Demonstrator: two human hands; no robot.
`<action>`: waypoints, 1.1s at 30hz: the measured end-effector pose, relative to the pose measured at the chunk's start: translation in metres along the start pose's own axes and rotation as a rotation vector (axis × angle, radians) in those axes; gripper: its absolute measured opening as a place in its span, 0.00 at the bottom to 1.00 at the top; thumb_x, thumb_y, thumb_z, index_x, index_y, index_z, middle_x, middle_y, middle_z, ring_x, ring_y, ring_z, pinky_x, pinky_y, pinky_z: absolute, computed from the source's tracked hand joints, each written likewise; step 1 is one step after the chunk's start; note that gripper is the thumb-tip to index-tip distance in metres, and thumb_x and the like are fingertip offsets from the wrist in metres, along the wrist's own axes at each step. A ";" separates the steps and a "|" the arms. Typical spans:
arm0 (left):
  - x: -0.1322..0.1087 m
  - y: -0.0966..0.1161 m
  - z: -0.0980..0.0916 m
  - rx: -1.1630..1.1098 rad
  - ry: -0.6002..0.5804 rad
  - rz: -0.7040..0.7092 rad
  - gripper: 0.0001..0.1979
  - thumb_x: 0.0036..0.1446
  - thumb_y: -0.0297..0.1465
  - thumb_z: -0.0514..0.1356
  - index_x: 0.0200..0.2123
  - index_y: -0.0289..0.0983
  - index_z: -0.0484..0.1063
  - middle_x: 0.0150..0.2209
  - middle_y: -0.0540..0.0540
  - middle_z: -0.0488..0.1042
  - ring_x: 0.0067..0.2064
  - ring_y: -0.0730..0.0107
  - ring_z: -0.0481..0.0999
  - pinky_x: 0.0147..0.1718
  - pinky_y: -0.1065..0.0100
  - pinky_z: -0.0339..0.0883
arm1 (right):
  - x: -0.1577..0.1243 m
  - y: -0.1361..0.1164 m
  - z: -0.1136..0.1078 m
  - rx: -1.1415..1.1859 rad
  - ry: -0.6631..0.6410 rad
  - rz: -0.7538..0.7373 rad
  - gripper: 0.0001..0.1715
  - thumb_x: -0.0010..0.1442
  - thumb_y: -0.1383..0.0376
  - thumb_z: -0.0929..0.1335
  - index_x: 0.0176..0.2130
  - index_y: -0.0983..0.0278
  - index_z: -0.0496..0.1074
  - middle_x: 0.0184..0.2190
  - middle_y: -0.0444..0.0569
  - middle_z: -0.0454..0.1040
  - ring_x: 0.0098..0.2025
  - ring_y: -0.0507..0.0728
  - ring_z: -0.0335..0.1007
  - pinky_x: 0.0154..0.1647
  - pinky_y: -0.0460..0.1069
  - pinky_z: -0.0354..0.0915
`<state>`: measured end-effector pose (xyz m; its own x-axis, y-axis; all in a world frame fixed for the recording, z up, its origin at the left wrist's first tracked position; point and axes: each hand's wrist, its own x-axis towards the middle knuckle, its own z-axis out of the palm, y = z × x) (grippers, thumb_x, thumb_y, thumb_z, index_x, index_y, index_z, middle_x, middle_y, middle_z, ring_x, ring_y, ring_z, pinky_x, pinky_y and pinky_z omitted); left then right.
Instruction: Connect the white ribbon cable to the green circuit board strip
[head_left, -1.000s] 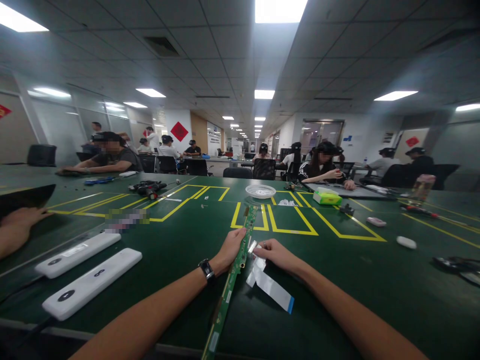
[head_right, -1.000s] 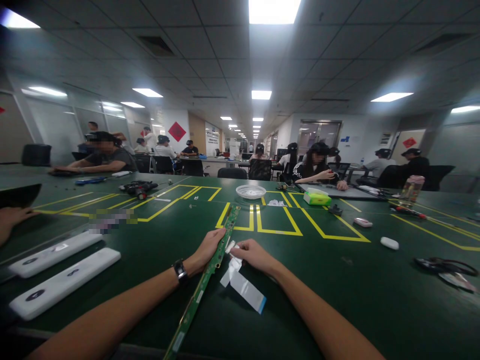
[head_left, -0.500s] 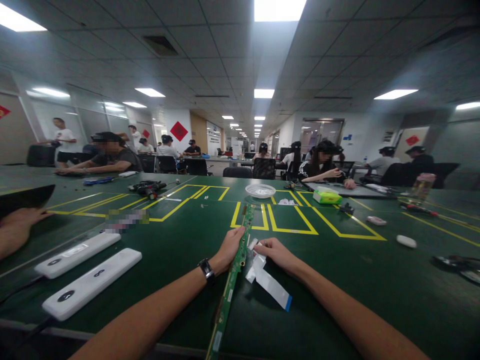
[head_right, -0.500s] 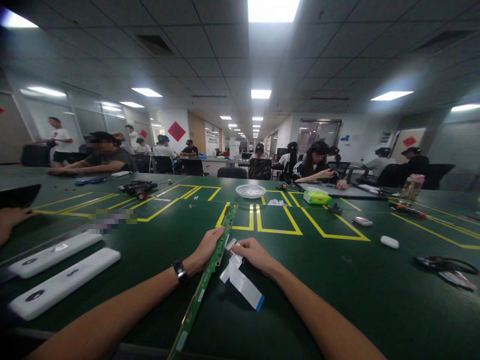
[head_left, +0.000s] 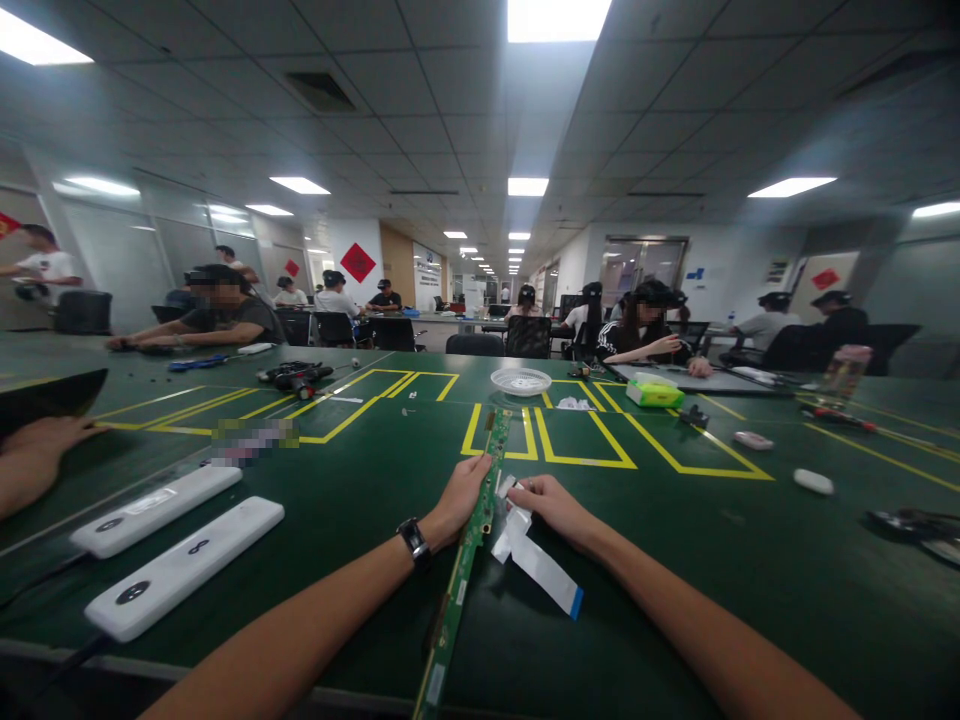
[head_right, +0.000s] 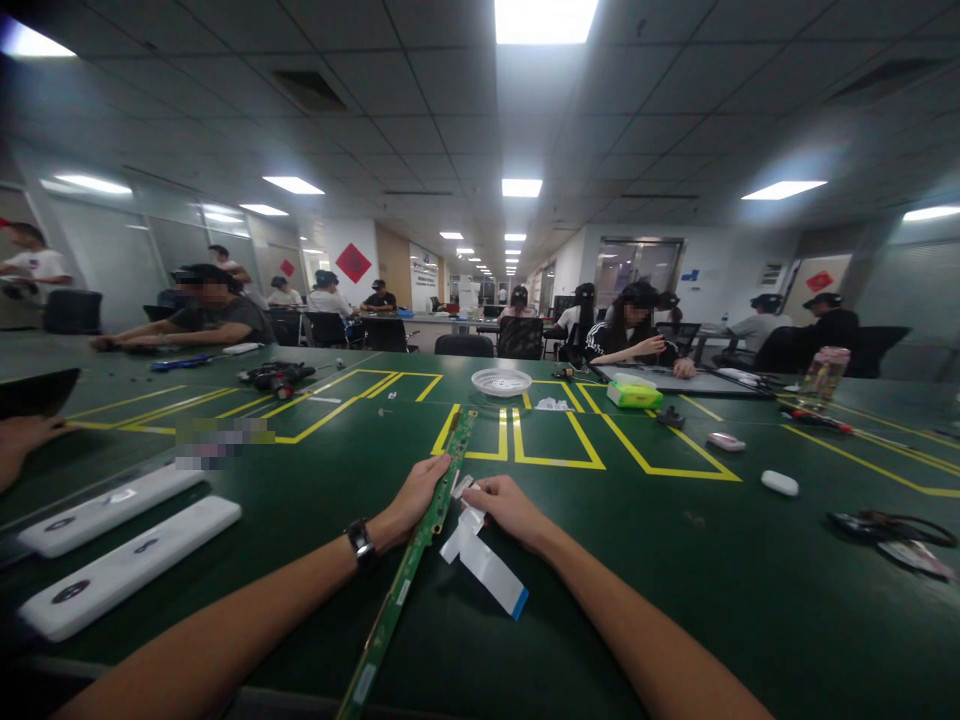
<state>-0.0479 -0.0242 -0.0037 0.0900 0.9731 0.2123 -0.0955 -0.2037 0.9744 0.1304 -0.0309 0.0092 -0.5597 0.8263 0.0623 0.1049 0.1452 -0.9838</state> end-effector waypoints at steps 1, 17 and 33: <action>0.000 0.001 0.000 0.012 -0.008 -0.001 0.24 0.53 0.52 0.57 0.30 0.34 0.68 0.25 0.51 0.67 0.25 0.74 0.66 0.24 0.74 0.60 | 0.001 0.002 0.000 0.010 0.002 0.003 0.24 0.53 0.48 0.69 0.26 0.67 0.71 0.20 0.41 0.67 0.22 0.47 0.57 0.26 0.44 0.52; -0.014 0.007 0.010 0.200 -0.082 0.020 0.19 0.58 0.46 0.53 0.32 0.36 0.68 0.28 0.51 0.69 0.31 0.70 0.67 0.32 0.72 0.60 | 0.006 0.011 -0.004 -0.056 -0.035 -0.009 0.26 0.53 0.46 0.69 0.24 0.67 0.68 0.18 0.41 0.65 0.20 0.47 0.55 0.23 0.44 0.51; 0.001 -0.002 0.002 -0.119 -0.269 -0.138 0.29 0.56 0.55 0.51 0.41 0.33 0.69 0.30 0.47 0.71 0.30 0.71 0.69 0.30 0.70 0.65 | 0.013 0.012 -0.016 -0.134 0.015 0.019 0.30 0.52 0.41 0.66 0.27 0.66 0.67 0.21 0.42 0.67 0.22 0.49 0.60 0.25 0.45 0.56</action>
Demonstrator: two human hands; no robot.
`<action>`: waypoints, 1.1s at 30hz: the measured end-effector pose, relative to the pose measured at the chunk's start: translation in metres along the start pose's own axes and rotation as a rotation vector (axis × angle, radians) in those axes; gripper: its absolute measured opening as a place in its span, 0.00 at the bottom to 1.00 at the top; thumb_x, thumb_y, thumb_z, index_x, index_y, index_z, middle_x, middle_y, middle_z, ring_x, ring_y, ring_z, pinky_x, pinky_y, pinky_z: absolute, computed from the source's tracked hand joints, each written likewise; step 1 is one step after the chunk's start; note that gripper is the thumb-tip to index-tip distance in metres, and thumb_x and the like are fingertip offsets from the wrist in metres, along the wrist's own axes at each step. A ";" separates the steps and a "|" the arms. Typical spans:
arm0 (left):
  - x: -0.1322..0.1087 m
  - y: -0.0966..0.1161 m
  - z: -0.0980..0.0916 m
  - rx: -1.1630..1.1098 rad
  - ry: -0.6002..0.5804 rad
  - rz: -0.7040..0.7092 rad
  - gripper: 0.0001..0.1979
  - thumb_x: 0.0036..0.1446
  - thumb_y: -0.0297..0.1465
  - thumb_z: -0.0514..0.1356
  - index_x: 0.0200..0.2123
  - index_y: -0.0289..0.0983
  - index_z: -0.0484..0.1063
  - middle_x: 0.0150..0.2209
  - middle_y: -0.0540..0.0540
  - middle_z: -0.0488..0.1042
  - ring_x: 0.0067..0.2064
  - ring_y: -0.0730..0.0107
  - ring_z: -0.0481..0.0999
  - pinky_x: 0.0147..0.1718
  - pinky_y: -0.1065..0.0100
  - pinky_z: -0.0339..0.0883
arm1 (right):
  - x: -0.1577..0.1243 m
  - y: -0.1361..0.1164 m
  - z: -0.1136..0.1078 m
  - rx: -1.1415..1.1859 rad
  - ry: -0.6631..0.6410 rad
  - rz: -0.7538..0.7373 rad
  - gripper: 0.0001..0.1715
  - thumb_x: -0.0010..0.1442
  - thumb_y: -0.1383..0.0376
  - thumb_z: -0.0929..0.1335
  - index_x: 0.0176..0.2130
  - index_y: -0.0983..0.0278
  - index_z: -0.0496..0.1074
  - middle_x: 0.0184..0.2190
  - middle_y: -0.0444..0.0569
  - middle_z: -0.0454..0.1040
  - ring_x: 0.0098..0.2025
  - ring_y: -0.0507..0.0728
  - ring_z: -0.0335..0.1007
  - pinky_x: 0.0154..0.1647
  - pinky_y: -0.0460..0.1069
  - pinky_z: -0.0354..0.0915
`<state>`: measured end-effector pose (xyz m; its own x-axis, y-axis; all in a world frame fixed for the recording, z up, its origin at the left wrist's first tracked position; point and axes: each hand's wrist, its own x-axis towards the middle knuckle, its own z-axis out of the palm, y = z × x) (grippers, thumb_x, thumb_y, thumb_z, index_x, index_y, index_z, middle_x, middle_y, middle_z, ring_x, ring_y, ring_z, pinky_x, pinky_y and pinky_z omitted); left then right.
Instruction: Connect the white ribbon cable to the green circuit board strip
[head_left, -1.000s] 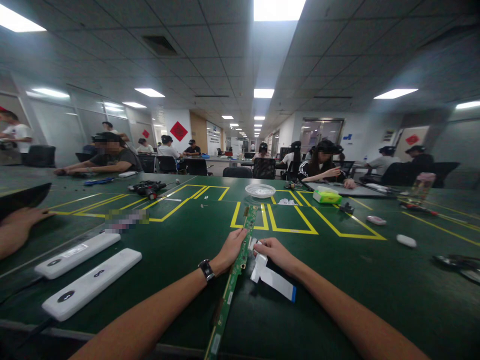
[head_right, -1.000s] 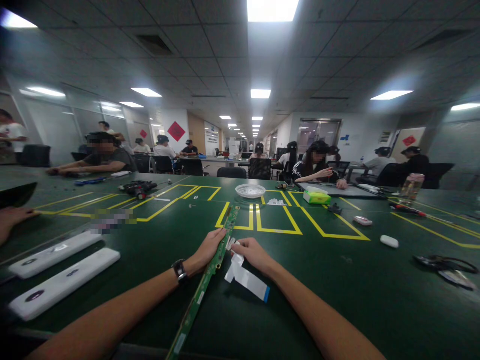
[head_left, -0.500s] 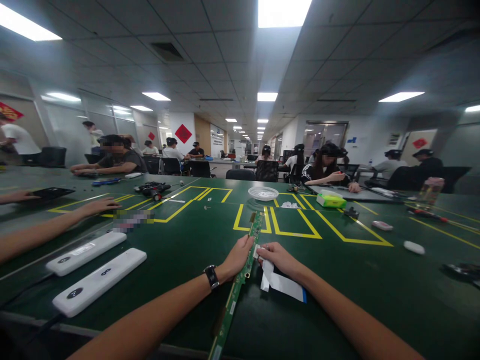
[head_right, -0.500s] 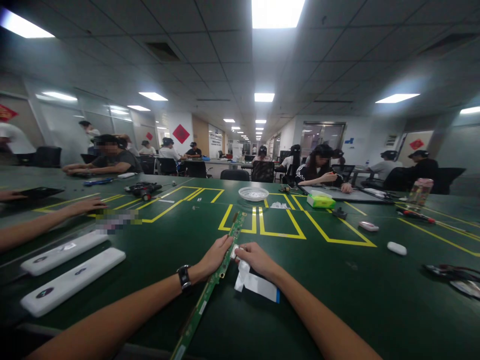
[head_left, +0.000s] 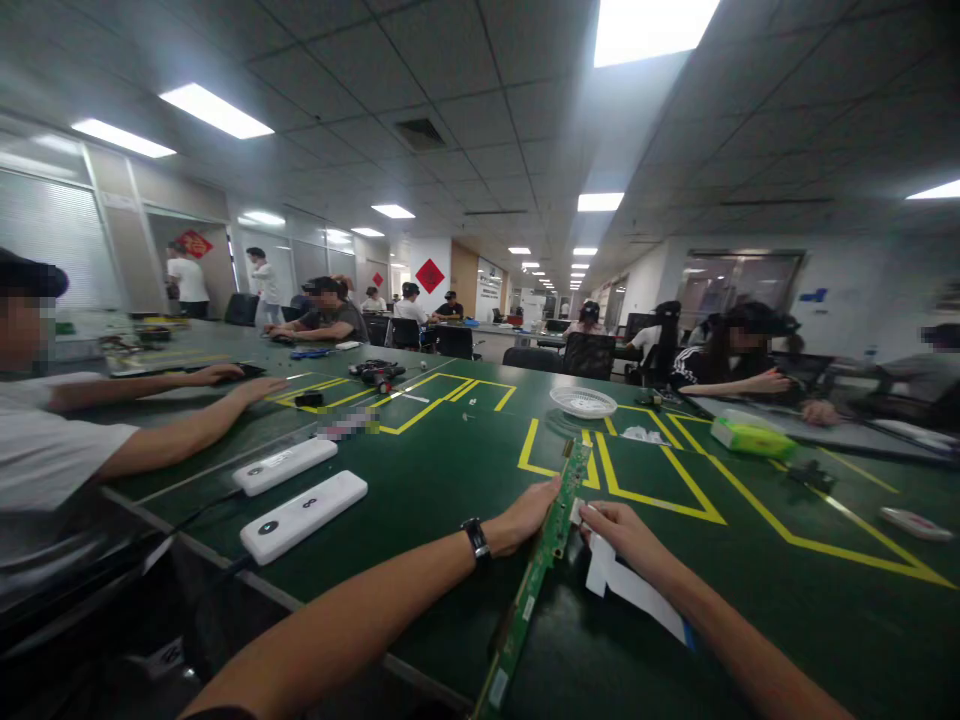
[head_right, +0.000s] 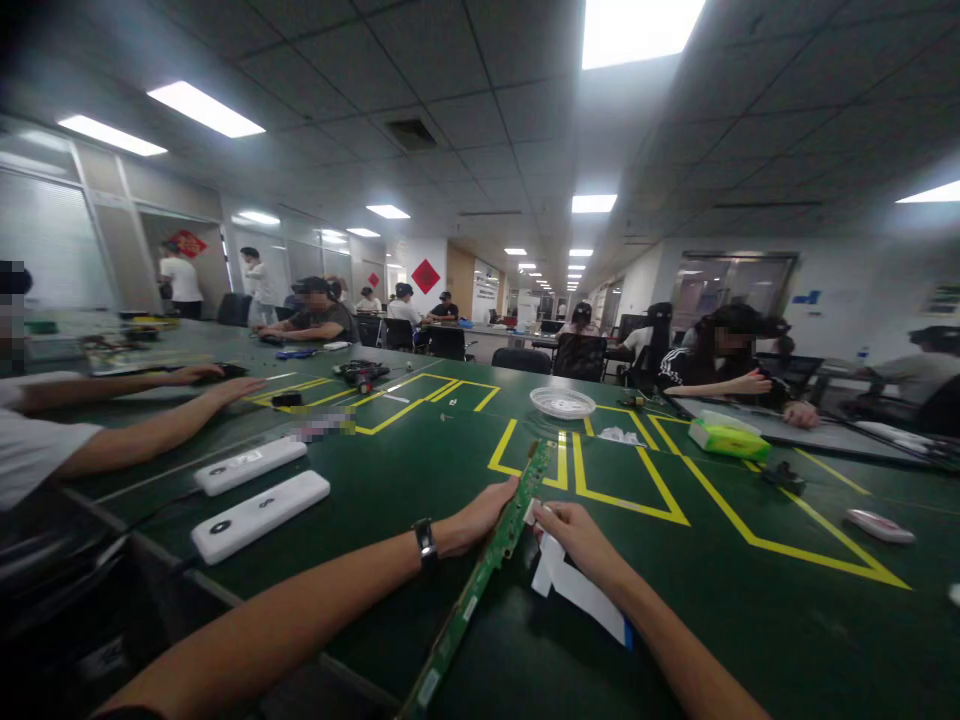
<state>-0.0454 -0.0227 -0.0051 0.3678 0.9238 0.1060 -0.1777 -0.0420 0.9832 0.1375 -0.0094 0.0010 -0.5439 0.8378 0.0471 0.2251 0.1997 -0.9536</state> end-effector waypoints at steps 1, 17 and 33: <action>0.002 0.000 -0.004 0.022 0.016 -0.001 0.29 0.57 0.55 0.50 0.43 0.34 0.69 0.32 0.46 0.71 0.31 0.71 0.69 0.31 0.70 0.65 | 0.000 0.000 -0.005 -0.046 0.033 0.015 0.30 0.52 0.40 0.65 0.27 0.65 0.68 0.20 0.42 0.67 0.21 0.50 0.60 0.25 0.46 0.56; 0.010 0.010 -0.035 0.780 0.316 0.275 0.18 0.64 0.37 0.49 0.49 0.35 0.69 0.48 0.42 0.71 0.50 0.62 0.67 0.53 0.62 0.59 | -0.020 0.053 -0.133 -1.259 0.555 0.400 0.28 0.63 0.54 0.55 0.51 0.66 0.71 0.51 0.63 0.67 0.52 0.69 0.64 0.45 0.61 0.62; 0.004 0.018 -0.031 0.931 0.287 0.453 0.13 0.63 0.33 0.49 0.44 0.38 0.71 0.44 0.44 0.73 0.48 0.62 0.67 0.50 0.60 0.61 | -0.019 0.043 -0.111 -1.427 0.531 0.391 0.27 0.66 0.63 0.52 0.48 0.71 0.72 0.52 0.65 0.66 0.54 0.68 0.58 0.49 0.60 0.58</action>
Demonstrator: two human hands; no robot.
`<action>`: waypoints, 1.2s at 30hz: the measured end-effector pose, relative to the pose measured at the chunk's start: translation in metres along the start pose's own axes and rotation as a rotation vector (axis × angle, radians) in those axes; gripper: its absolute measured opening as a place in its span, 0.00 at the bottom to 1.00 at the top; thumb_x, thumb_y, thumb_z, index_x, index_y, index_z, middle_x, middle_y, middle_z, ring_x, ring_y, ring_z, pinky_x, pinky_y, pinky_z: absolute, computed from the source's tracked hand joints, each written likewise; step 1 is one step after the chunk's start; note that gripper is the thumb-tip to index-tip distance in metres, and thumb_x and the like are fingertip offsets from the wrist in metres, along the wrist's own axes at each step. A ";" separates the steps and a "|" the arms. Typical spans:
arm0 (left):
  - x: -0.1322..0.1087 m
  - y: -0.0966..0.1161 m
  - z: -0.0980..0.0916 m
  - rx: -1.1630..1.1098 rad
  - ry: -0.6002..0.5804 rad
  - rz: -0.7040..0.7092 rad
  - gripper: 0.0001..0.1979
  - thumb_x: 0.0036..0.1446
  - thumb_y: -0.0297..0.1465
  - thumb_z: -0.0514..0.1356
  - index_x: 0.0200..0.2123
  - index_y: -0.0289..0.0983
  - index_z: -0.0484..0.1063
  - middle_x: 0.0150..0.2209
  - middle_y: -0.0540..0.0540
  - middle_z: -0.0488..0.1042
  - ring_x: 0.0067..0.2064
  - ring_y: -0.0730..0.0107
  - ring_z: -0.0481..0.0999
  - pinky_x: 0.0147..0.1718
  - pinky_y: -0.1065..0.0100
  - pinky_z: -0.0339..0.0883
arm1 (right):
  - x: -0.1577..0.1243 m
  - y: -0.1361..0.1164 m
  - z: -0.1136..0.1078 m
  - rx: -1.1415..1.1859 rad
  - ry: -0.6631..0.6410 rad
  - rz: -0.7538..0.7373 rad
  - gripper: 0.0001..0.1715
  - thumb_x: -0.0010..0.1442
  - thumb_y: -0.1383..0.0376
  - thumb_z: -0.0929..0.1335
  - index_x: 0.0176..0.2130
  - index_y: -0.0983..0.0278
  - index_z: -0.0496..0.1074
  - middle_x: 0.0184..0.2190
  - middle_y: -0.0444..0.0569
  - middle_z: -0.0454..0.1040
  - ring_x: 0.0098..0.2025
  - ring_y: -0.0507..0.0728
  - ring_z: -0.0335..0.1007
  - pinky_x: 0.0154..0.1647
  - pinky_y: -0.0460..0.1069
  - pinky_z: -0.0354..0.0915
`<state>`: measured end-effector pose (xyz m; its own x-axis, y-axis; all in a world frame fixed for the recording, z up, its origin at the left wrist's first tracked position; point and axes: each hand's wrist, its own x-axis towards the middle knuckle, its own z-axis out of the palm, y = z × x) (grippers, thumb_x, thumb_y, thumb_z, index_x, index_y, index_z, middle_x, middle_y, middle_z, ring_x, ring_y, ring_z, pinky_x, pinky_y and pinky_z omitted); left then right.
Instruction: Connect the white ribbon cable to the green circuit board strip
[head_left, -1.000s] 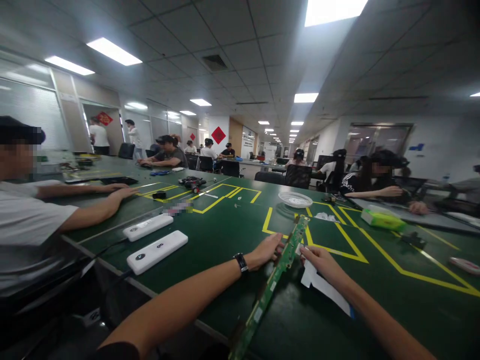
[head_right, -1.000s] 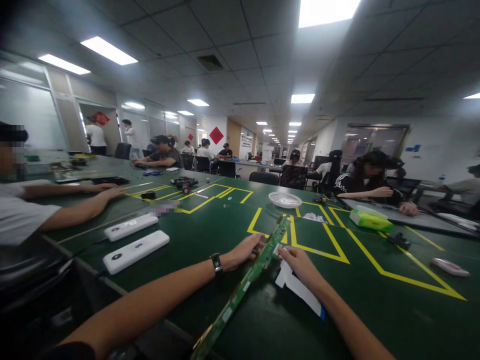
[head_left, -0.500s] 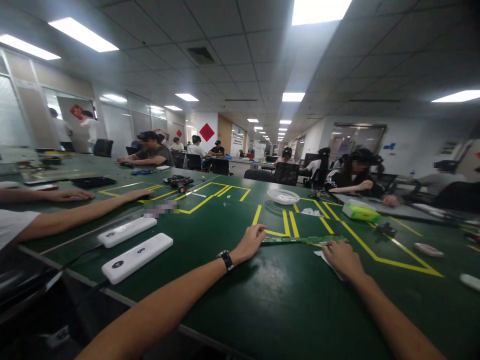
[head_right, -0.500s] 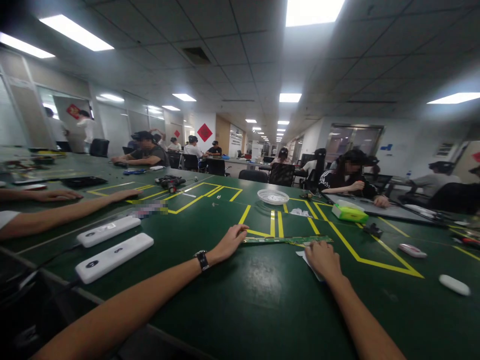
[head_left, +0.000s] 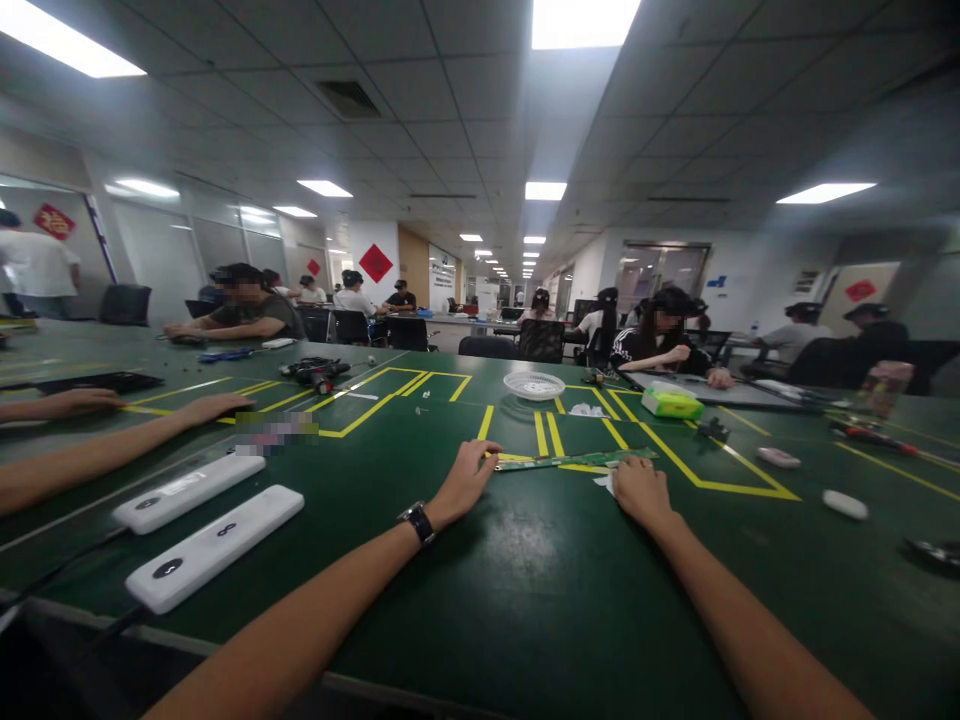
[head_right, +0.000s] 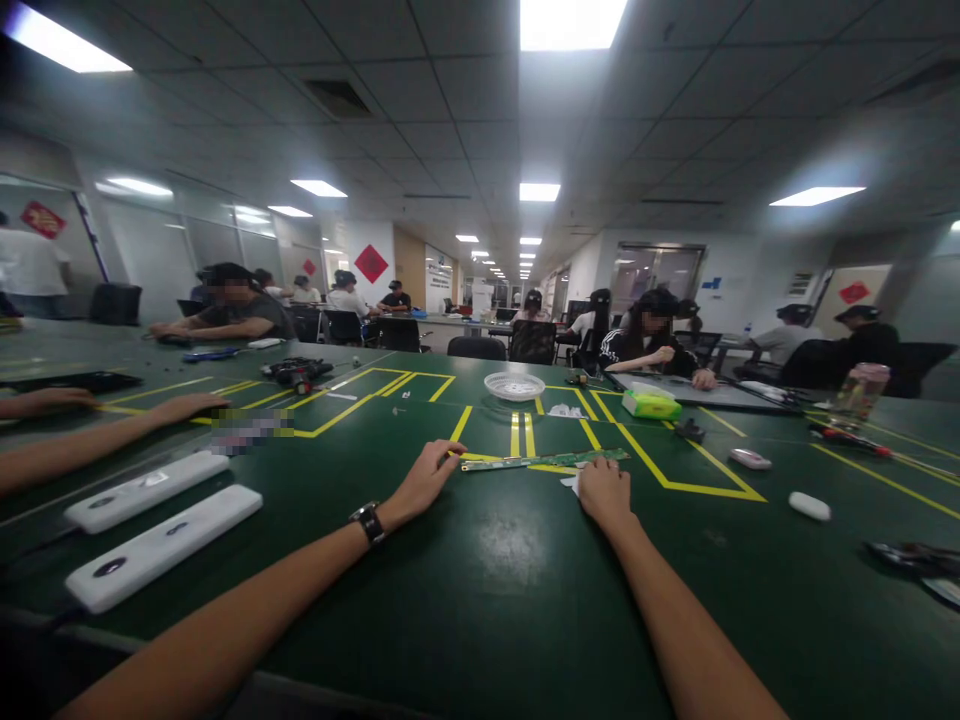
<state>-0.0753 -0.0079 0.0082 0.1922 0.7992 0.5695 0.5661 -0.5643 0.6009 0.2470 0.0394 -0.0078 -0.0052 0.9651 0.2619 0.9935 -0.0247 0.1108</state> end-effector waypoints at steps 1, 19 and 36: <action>0.000 -0.001 0.001 0.004 -0.004 0.004 0.13 0.63 0.33 0.49 0.44 0.38 0.71 0.44 0.44 0.73 0.48 0.62 0.68 0.50 0.60 0.62 | 0.000 0.000 0.000 0.007 -0.010 -0.005 0.27 0.66 0.63 0.52 0.48 0.72 0.72 0.52 0.66 0.66 0.54 0.67 0.58 0.49 0.60 0.58; -0.009 0.008 0.007 0.146 -0.146 0.104 0.13 0.63 0.34 0.51 0.47 0.37 0.70 0.46 0.42 0.70 0.50 0.60 0.65 0.52 0.58 0.59 | 0.005 0.011 0.003 0.123 -0.053 -0.079 0.26 0.66 0.58 0.54 0.53 0.65 0.70 0.56 0.59 0.64 0.57 0.64 0.56 0.54 0.58 0.55; -0.013 0.006 0.011 0.249 -0.294 0.104 0.16 0.64 0.36 0.50 0.52 0.42 0.66 0.55 0.42 0.66 0.56 0.58 0.61 0.51 0.56 0.59 | 0.006 0.015 0.008 0.121 -0.087 0.029 0.26 0.66 0.60 0.55 0.51 0.70 0.70 0.54 0.63 0.65 0.56 0.66 0.58 0.52 0.58 0.57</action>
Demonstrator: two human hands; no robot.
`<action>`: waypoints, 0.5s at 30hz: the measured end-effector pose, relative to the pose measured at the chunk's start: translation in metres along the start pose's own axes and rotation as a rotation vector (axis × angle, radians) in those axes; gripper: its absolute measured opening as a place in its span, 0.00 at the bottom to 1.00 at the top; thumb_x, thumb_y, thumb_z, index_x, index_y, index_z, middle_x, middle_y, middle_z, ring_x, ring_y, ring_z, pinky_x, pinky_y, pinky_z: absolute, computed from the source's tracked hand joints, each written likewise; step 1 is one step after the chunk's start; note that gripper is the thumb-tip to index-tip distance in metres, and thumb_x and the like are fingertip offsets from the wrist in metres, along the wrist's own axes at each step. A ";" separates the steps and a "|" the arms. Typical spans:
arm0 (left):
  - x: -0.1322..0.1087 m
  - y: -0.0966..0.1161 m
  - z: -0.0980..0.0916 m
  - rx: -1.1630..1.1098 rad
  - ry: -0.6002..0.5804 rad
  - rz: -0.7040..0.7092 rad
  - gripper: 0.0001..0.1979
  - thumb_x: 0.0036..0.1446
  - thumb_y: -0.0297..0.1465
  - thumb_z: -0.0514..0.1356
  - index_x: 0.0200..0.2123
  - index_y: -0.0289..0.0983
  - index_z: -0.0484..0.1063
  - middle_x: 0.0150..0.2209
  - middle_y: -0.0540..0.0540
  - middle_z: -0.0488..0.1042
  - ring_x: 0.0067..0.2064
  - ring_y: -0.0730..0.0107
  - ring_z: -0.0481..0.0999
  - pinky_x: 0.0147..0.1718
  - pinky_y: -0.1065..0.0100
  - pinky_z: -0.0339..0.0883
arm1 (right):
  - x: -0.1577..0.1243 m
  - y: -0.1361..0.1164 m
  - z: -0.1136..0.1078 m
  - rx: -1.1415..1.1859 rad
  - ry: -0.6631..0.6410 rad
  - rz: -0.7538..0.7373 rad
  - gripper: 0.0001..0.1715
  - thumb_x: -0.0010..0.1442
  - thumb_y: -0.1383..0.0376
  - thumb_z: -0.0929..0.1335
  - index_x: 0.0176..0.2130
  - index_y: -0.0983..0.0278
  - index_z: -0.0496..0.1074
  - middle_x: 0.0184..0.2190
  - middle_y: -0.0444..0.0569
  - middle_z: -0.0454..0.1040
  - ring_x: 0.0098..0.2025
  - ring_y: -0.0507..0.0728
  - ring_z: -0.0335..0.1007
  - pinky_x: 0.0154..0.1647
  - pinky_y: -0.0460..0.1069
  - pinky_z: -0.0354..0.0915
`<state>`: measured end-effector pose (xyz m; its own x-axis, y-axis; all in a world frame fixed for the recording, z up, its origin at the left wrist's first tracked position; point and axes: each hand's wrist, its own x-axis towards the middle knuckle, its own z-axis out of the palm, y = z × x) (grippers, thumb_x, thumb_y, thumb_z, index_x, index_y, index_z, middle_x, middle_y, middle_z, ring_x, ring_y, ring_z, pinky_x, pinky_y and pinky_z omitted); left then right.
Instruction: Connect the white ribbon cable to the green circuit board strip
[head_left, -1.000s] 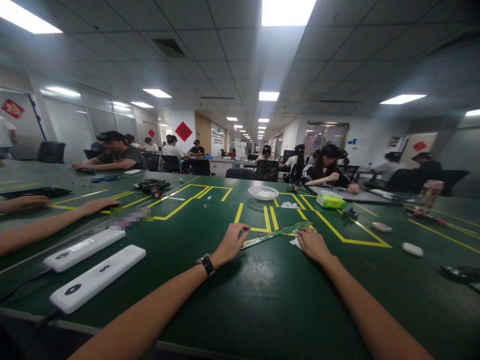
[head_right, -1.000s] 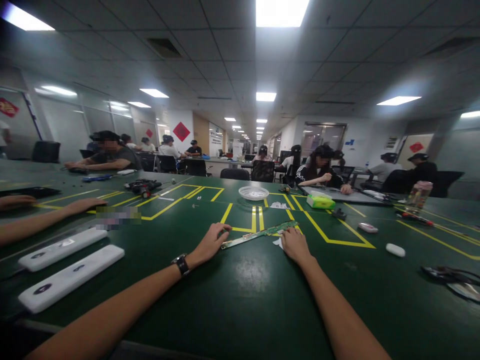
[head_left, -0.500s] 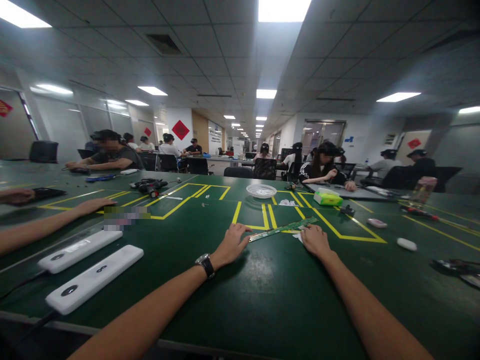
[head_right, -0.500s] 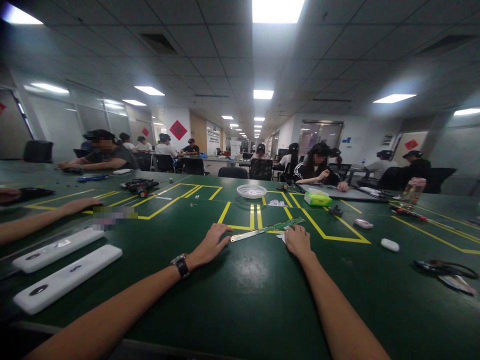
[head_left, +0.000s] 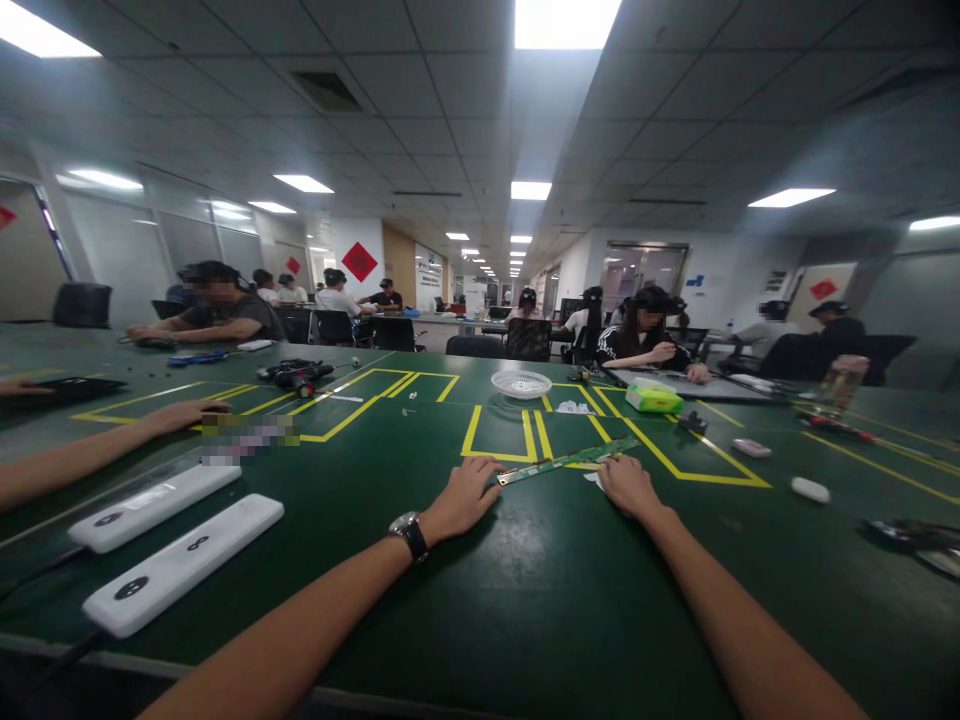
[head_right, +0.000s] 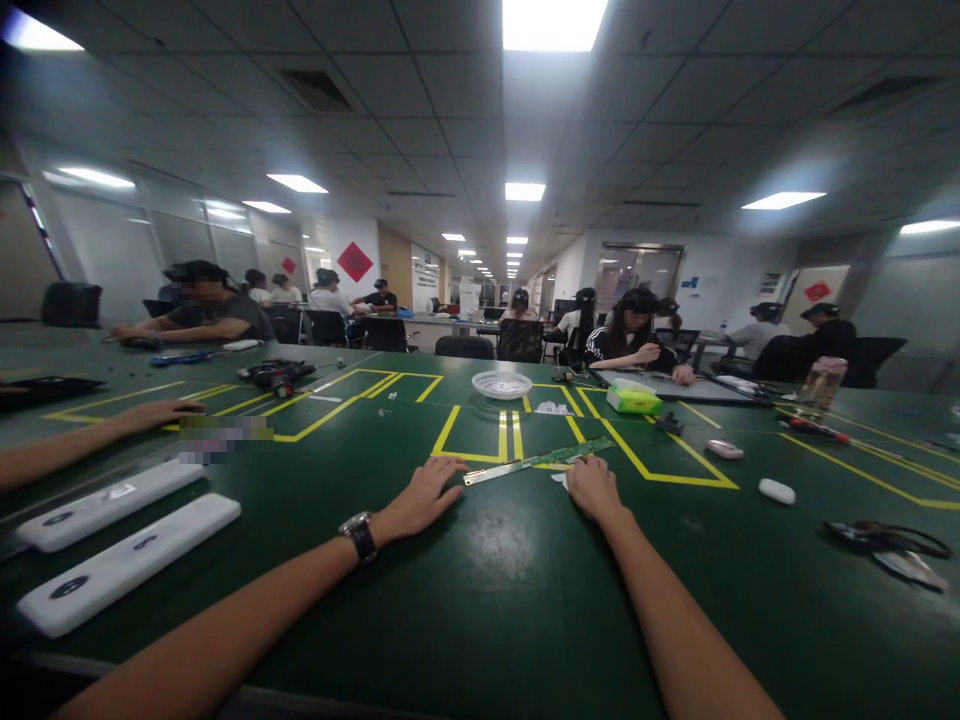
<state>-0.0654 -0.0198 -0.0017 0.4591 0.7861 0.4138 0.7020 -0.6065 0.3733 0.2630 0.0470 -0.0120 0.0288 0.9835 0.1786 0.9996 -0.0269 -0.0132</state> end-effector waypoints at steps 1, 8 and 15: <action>0.000 0.000 0.000 0.002 -0.020 0.001 0.16 0.64 0.36 0.49 0.53 0.42 0.66 0.56 0.42 0.65 0.57 0.58 0.61 0.52 0.56 0.59 | 0.001 -0.001 0.000 0.018 -0.012 -0.057 0.26 0.66 0.60 0.55 0.51 0.69 0.71 0.55 0.62 0.65 0.57 0.65 0.58 0.53 0.57 0.57; -0.002 0.000 0.000 -0.001 -0.096 0.024 0.19 0.66 0.37 0.47 0.57 0.44 0.62 0.61 0.43 0.61 0.61 0.58 0.57 0.53 0.53 0.56 | 0.005 -0.003 -0.001 0.067 -0.019 -0.234 0.25 0.65 0.60 0.57 0.53 0.68 0.70 0.56 0.58 0.66 0.59 0.60 0.57 0.57 0.52 0.53; -0.003 -0.002 0.001 0.041 -0.154 0.082 0.17 0.65 0.36 0.49 0.55 0.44 0.66 0.59 0.44 0.65 0.57 0.57 0.61 0.51 0.55 0.57 | -0.002 0.002 -0.009 0.010 -0.013 -0.004 0.24 0.65 0.59 0.56 0.50 0.68 0.71 0.53 0.61 0.67 0.56 0.66 0.60 0.51 0.58 0.58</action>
<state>-0.0680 -0.0208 -0.0049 0.5917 0.7448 0.3085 0.6790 -0.6667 0.3075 0.2647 0.0438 -0.0036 0.0248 0.9858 0.1659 0.9995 -0.0214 -0.0222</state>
